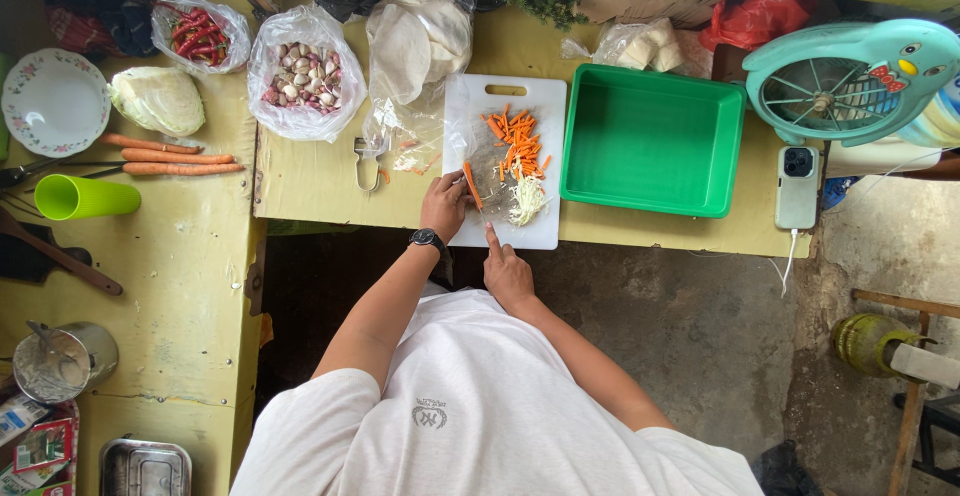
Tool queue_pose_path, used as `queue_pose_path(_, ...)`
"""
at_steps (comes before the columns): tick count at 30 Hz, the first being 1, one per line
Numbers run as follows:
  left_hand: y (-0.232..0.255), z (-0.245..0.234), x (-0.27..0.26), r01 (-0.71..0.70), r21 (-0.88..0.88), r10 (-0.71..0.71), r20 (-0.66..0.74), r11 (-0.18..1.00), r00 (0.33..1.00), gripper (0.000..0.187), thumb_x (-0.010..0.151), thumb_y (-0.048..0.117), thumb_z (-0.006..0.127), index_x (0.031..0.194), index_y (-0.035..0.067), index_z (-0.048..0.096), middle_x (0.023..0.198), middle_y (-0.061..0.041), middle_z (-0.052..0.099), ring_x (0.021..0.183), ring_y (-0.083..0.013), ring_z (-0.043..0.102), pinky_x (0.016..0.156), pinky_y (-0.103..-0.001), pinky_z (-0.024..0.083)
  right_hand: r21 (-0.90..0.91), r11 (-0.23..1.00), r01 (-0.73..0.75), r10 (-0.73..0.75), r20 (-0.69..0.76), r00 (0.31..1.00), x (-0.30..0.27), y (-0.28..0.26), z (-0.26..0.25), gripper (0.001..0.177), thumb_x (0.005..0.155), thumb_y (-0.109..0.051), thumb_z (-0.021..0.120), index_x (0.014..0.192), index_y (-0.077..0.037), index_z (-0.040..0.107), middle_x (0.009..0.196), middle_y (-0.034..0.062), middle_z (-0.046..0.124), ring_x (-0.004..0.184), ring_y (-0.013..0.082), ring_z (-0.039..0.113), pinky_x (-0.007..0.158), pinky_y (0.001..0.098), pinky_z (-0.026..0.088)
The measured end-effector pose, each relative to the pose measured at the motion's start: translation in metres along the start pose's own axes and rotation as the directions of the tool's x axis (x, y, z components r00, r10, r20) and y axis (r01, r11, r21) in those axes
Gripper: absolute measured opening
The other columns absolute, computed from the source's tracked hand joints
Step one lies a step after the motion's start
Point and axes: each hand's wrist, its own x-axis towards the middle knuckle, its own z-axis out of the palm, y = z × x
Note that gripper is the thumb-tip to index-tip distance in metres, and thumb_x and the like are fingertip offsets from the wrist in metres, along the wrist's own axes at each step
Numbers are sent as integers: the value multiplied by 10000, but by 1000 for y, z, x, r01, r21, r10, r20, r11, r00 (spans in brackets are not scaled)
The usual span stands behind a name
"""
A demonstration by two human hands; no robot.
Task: The person chops a carrot and cabbage on a white cutting board using a knife and peels a carrot using a peeler.
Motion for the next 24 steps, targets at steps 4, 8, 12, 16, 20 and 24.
queue_pose_path(4,4,2,1,2,-3,-2,4,1000,1000,317,828,70,746,1140,13,731,1242,-104,677,1049,-325,634,924,-412,531,44,998,-48,48,7,999,2,-1,-3,696,982,-147,539,1611,-153,241,867,243,670,686,432,687,651,526,581)
queue_pose_path(8,7,5,1,-19,9,19,-12,1000,1000,326,847,85,749,1157,-14,725,1234,-126,672,1069,-340,638,922,-416,529,180,983,-35,47,-63,997,4,-3,-11,640,988,-129,524,1580,-141,280,958,276,700,761,479,684,699,572,558)
queue_pose_path(12,7,4,2,13,-45,-13,-1,999,1000,292,835,48,745,1121,-10,730,1221,-130,687,1039,-343,643,914,-422,532,230,973,-18,31,-51,998,1,-5,-17,638,977,-116,527,1565,-137,282,994,301,700,785,502,677,721,586,549)
queue_pose_path(16,8,3,4,7,-66,-7,-6,998,1000,288,804,2,748,1092,-10,736,1139,-128,696,1015,-347,646,894,-425,535,266,964,-28,42,-47,998,4,-4,-21,628,983,-109,531,1561,-141,287,950,307,702,804,512,674,742,599,535)
queue_pose_path(20,8,3,5,7,-76,-9,-26,997,1000,283,784,-34,740,1066,-10,738,1082,-118,699,989,-336,655,877,-414,545,281,959,-34,39,-12,999,5,-3,-21,625,988,-106,524,1557,-134,265,950,315,695,790,514,675,735,595,538)
queue_pose_path(24,8,3,6,3,-84,-5,-20,996,1000,280,777,-26,755,1056,-7,744,1038,-117,697,964,-337,656,856,-416,544,291,957,-14,26,-39,999,7,-1,-19,616,989,-104,533,1547,-134,273,948,317,694,787,516,671,732,595,535)
